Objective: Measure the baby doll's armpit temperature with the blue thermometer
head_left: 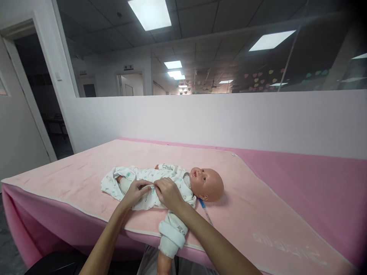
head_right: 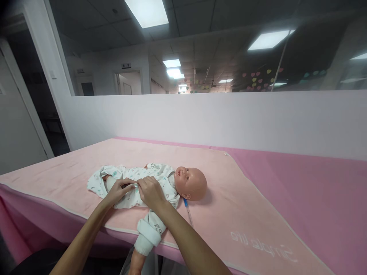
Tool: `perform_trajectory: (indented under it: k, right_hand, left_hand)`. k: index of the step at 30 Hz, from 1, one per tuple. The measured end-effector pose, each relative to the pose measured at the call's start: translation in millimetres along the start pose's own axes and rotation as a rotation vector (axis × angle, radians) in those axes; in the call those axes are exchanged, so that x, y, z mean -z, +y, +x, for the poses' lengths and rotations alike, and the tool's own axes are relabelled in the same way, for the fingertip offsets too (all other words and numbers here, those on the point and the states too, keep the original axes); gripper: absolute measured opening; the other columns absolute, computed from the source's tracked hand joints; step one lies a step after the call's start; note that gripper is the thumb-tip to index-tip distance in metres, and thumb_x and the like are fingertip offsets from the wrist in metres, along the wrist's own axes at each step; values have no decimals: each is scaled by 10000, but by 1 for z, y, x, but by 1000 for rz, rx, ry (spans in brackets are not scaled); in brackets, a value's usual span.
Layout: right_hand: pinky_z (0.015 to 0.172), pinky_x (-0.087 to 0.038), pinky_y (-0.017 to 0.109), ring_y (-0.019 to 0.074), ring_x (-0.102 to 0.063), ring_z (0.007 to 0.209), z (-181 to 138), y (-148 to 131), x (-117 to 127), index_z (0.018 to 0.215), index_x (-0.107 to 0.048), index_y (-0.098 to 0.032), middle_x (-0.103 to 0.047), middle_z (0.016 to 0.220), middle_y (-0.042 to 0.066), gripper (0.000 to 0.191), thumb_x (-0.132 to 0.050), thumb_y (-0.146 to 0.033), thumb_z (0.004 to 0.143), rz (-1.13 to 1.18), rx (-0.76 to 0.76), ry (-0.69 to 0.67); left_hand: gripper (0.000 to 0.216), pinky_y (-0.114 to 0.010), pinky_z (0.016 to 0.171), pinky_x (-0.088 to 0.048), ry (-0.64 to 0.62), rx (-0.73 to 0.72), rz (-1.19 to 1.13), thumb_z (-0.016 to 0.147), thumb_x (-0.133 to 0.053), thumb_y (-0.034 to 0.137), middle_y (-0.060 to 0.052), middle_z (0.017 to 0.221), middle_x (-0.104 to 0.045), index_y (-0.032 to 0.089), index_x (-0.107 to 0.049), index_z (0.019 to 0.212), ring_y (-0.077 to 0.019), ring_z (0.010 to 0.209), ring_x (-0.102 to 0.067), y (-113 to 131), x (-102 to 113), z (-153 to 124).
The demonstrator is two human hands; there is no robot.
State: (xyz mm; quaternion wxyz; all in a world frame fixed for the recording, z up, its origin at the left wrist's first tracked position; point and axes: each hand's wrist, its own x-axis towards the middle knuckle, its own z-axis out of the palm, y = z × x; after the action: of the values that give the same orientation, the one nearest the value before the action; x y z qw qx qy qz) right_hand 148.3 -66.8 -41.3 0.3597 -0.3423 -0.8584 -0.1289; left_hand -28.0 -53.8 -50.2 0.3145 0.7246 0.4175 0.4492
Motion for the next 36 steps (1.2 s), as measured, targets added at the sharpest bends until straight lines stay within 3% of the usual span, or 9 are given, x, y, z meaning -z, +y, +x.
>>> perform_trajectory:
  k: [10,15,19,23,27,32,36]
  right_hand:
    - [668,-362,253,136,-491,701,0,0,0,842,-515,-171,-550,733,22,127,-394,-174,882,-42,-12,8]
    - [665,-358,255,137,-489,705,1,-1,1,840,-513,-171,-547,733,22,124,-399,-189,884,-53,-23,13]
    - [653,-349,258,142,-480,698,1,-2,1,829,-519,-173,-542,721,21,131,-398,-176,877,-70,-34,10]
    - [666,-335,270,148,-470,701,1,-1,0,808,-522,-171,-541,726,26,127,-408,-166,864,-100,-54,30]
    - [670,-311,291,161,-454,710,1,0,1,772,-519,-173,-541,732,32,89,-451,-163,828,-165,-179,93]
    - [684,-298,296,163,-439,723,1,-1,3,750,-515,-178,-532,721,29,101,-449,-179,826,-194,-211,135]
    - [681,-303,288,155,-429,722,2,-2,5,685,-496,-171,-512,717,37,146,-445,-210,817,-160,-222,170]
  left_hand:
    - [225,-247,723,-401,39,-111,40,731,-562,367,-69,944,-542,166,-660,752,-170,878,-512,0,-1,1]
    - [244,-231,652,-366,-21,-75,-3,757,-520,389,-35,799,-530,156,-593,762,-128,715,-455,5,-1,0]
    - [255,-208,558,-297,34,-28,-50,752,-543,385,25,620,-417,176,-575,896,-96,586,-368,5,0,-2]
    - [224,-218,614,-338,41,-74,10,728,-590,376,-32,854,-537,178,-633,822,-104,688,-435,7,-3,-2]
    - [248,-235,677,-388,13,-83,69,701,-619,376,-66,1007,-548,204,-672,872,-158,869,-511,8,-6,-2]
    - [226,-255,737,-406,-7,-89,44,717,-603,384,-66,948,-571,175,-663,782,-163,874,-528,7,-5,-2]
    - [258,-234,669,-376,6,-78,34,766,-541,401,-36,787,-568,158,-626,783,-123,722,-481,10,-4,-3]
